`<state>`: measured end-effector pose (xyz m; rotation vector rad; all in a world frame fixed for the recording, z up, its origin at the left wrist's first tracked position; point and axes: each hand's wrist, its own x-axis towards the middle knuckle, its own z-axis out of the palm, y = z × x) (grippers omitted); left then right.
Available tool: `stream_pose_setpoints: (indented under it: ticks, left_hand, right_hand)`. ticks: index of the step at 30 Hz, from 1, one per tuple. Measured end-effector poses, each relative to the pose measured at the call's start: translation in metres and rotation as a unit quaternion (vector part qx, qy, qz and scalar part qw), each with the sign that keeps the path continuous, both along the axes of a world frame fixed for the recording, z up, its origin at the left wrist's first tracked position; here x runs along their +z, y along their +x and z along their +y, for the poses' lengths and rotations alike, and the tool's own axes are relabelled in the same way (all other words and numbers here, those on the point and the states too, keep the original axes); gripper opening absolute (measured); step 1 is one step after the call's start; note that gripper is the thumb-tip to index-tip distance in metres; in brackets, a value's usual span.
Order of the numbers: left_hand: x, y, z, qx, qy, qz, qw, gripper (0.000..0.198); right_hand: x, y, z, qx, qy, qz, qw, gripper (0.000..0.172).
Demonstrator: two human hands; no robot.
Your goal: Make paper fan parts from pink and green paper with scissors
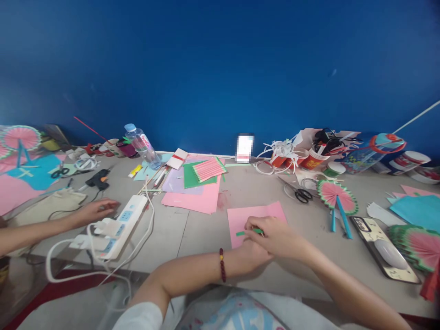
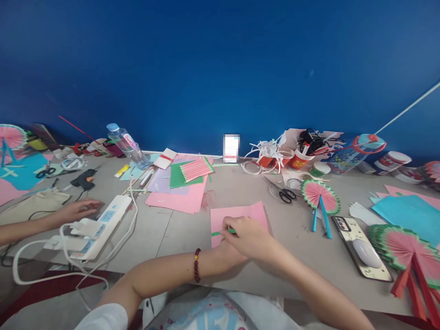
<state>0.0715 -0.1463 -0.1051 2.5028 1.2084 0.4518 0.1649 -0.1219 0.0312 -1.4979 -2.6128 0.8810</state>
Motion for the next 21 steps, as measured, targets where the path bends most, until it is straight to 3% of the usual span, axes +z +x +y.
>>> stream_pose_setpoints:
  ticks: [1, 8, 11, 16, 21]
  left_hand:
    - [0.002, 0.002, 0.003, -0.011, -0.005, 0.004, 1.0, 0.032]
    - [0.026, -0.003, 0.016, -0.044, 0.021, 0.071, 0.996, 0.058]
    - [0.034, -0.022, 0.018, -0.046, 0.035, 0.065, 0.996, 0.041]
    - [0.039, -0.055, 0.035, 0.055, -0.045, -0.039, 0.997, 0.028]
    - [0.034, -0.067, 0.038, 0.017, -0.027, -0.042, 0.999, 0.019]
  right_hand:
    - [-0.006, 0.0, 0.006, -0.005, 0.002, -0.015, 1.0, 0.023]
    - [-0.032, 0.012, 0.027, -0.121, 0.066, -0.16, 0.977, 0.028]
    - [-0.035, 0.019, 0.025, -0.145, 0.081, -0.156, 0.974, 0.027]
    - [-0.04, 0.023, 0.023, -0.147, 0.07, -0.11, 0.98, 0.027]
    - [-0.05, 0.025, 0.023, -0.131, 0.056, -0.153, 0.978, 0.032]
